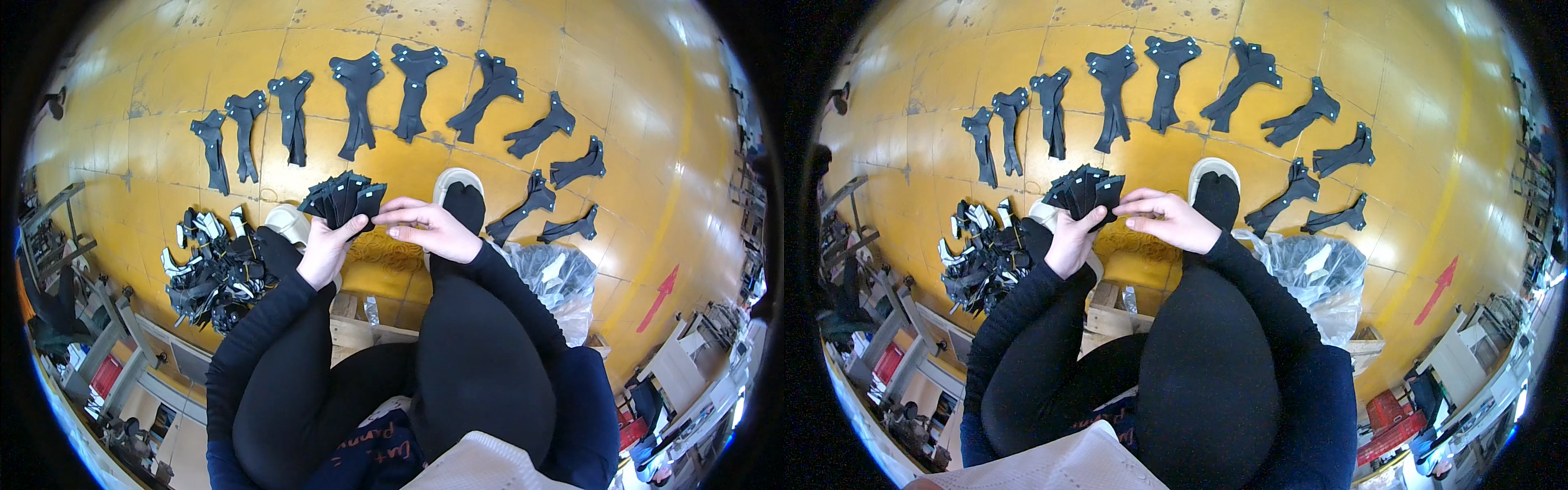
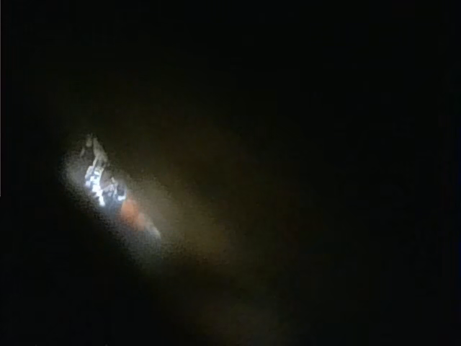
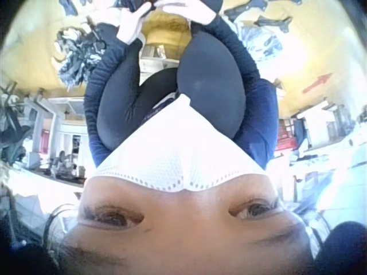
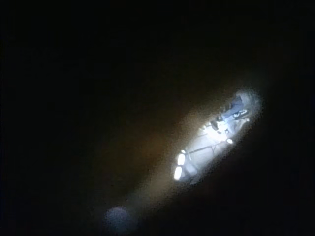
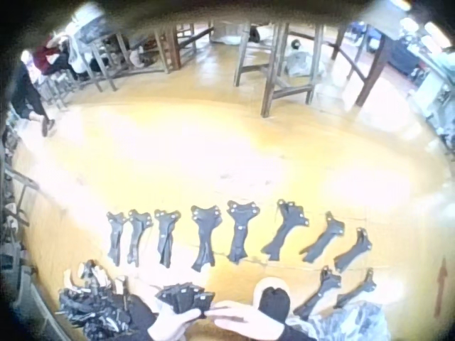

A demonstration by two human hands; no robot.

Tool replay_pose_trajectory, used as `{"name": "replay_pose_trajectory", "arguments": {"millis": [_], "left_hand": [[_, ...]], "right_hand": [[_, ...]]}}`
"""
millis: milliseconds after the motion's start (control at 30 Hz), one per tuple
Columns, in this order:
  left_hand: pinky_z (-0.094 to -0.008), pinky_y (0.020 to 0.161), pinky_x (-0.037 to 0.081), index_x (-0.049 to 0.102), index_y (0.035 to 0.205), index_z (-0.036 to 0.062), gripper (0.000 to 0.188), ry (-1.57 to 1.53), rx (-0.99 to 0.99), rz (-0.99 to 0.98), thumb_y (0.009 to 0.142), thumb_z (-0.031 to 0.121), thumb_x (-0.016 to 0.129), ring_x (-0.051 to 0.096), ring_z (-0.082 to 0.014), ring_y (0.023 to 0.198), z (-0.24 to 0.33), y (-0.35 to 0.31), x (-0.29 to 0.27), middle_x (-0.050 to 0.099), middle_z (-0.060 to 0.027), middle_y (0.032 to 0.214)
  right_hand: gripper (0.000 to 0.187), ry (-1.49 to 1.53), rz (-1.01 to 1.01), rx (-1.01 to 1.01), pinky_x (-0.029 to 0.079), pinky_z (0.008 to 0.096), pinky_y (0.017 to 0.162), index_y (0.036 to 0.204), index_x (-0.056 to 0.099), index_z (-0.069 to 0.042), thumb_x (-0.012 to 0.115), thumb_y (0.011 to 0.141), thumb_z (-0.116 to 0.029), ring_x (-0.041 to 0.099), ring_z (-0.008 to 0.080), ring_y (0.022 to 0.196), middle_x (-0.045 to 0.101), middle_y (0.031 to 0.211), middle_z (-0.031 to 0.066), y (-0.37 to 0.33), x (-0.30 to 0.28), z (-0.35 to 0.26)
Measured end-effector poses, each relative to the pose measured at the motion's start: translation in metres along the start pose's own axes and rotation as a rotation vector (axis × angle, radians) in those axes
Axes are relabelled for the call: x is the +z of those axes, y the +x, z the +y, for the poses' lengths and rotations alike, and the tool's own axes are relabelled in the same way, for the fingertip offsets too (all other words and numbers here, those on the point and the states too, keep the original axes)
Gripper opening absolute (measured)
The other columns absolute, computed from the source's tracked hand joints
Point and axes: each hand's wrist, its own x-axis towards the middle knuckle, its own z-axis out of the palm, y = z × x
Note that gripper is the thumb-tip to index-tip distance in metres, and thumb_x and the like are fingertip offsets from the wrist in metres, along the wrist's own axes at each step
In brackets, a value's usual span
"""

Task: The person sits on the floor and repeatedly picks up small black plastic parts from a pile, separates them, and places them in a neat row on the floor. The person handles the parts one at a time and occasionally adjusts the arrangement.

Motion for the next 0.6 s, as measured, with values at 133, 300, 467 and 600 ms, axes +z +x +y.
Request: {"name": "replay_pose_trajectory", "arguments": {"millis": [133,300,467,600], "left_hand": [[-0.0318,0.089,0.049,0.054,0.116,0.0021,0.03,0.006,-0.031,-0.008,0.087,0.002,0.06,0.06,-0.0172,0.1,0.0,-0.002,-0.001,0.061,-0.007,0.111],[-0.028,0.087,0.048,0.056,0.113,0.0025,0.029,-0.002,-0.044,-0.039,0.085,0.0,0.062,0.06,-0.0134,0.099,0.004,-0.004,0.0,0.063,-0.0056,0.107],[-0.0273,0.086,0.049,0.058,0.111,0.0006,0.027,0.066,0.044,-0.059,0.084,0.001,0.064,0.06,-0.0132,0.097,0.002,-0.001,-0.001,0.063,-0.0064,0.107],[-0.0294,0.086,0.049,0.057,0.112,0.001,0.027,0.047,-0.07,-0.006,0.086,0.003,0.062,0.06,-0.015,0.098,0.003,-0.002,-0.011,0.063,-0.0068,0.108]], "right_hand": [[0.025,0.15,-0.036,0.031,0.043,0.0272,0.083,0.109,0.065,-0.002,0.056,0.09,-0.017,0.056,0.0152,0.091,0.058,0.106,0.0072,-0.003,-0.005,-0.002],[0.034,0.278,-0.086,0.12,0.04,0.0293,0.086,0.105,0.065,0.005,0.053,0.091,-0.024,0.056,0.0164,0.089,0.058,0.106,0.0084,-0.003,-0.015,-0.01],[0.04,0.39,-0.115,0.118,0.041,0.0303,0.084,0.103,0.064,0.01,0.053,0.09,-0.026,0.056,0.0187,0.086,0.058,0.106,0.0142,-0.006,-0.024,-0.013],[0.044,0.612,-0.16,0.151,0.042,0.0302,0.085,0.107,0.062,0.01,0.054,0.09,-0.03,0.058,0.0195,0.084,0.058,0.11,0.0144,-0.016,-0.033,-0.009]]}}
